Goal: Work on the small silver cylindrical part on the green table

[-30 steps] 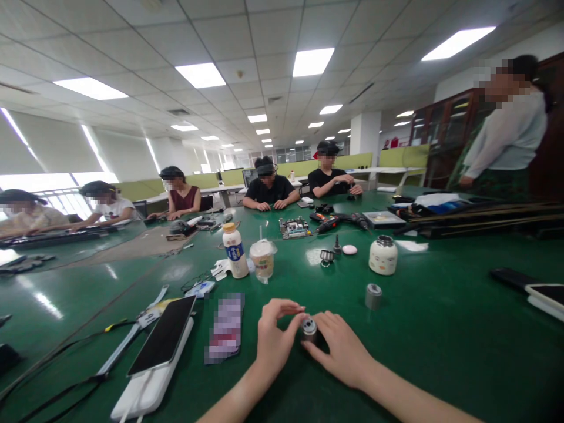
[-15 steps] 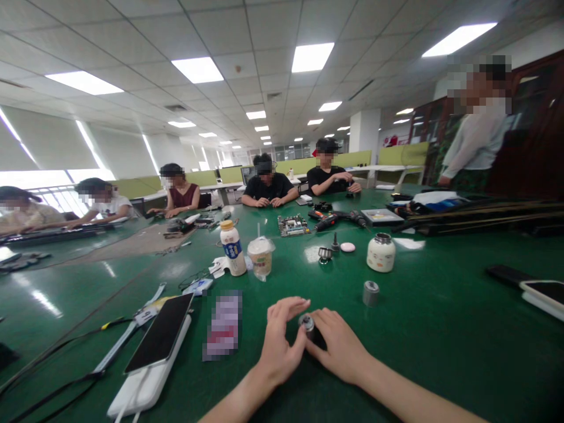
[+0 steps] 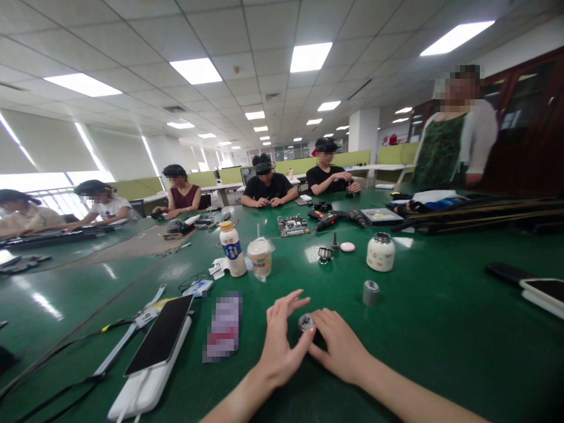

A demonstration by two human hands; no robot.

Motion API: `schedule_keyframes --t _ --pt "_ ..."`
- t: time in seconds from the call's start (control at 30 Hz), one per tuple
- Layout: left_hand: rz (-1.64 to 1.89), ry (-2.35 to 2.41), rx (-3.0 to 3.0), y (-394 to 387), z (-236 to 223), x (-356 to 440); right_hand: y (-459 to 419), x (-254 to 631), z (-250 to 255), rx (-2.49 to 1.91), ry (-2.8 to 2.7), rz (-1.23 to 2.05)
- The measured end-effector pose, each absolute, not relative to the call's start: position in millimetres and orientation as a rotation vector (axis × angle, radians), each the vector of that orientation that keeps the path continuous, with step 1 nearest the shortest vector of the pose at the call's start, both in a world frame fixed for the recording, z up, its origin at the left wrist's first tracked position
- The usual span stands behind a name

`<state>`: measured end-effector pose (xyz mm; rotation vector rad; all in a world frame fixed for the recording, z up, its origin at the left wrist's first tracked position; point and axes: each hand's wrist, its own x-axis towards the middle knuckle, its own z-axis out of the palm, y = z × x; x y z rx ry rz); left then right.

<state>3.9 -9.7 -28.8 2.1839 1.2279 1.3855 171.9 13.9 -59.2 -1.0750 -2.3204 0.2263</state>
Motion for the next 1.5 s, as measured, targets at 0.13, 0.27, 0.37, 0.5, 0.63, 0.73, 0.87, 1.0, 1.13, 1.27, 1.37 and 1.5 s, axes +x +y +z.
schedule_keyframes --t 0.13,0.27,0.37,0.5,0.63,0.73,0.87,1.0,1.13,1.27,1.37,1.5 --pt "1.428 1.405 2.122 -5 -33 7 14 172 -59 -1.088 -2.310 0.242" --pt "1.490 1.401 2.035 -1 -37 9 15 172 -60 -1.081 -2.305 0.231" --pt "1.582 1.444 1.948 5 -37 5 15 171 -58 -1.085 -2.307 0.219" --pt "1.568 1.597 1.851 20 -42 -12 14 171 -57 -1.102 -2.305 0.223" --pt "1.293 1.646 1.973 32 -53 -27 13 171 -55 -1.108 -2.307 0.228" --pt "1.222 1.726 2.022 33 -58 -31 12 171 -55 -1.112 -2.310 0.228" --pt "1.209 1.762 1.979 32 -58 -30 13 171 -56 -1.114 -2.312 0.217" --pt "1.297 1.674 1.935 29 -51 -24 14 171 -56 -1.107 -2.309 0.212" --pt "1.609 1.414 1.820 18 -37 -8 13 172 -56 -1.100 -2.312 0.209" --pt "1.637 1.278 1.854 7 -30 5 13 172 -56 -1.079 -2.303 0.220" --pt "1.614 1.274 1.890 4 -31 7 13 172 -57 -1.079 -2.297 0.222" --pt "1.598 1.268 1.897 4 -34 5 13 171 -57 -1.077 -2.304 0.222"
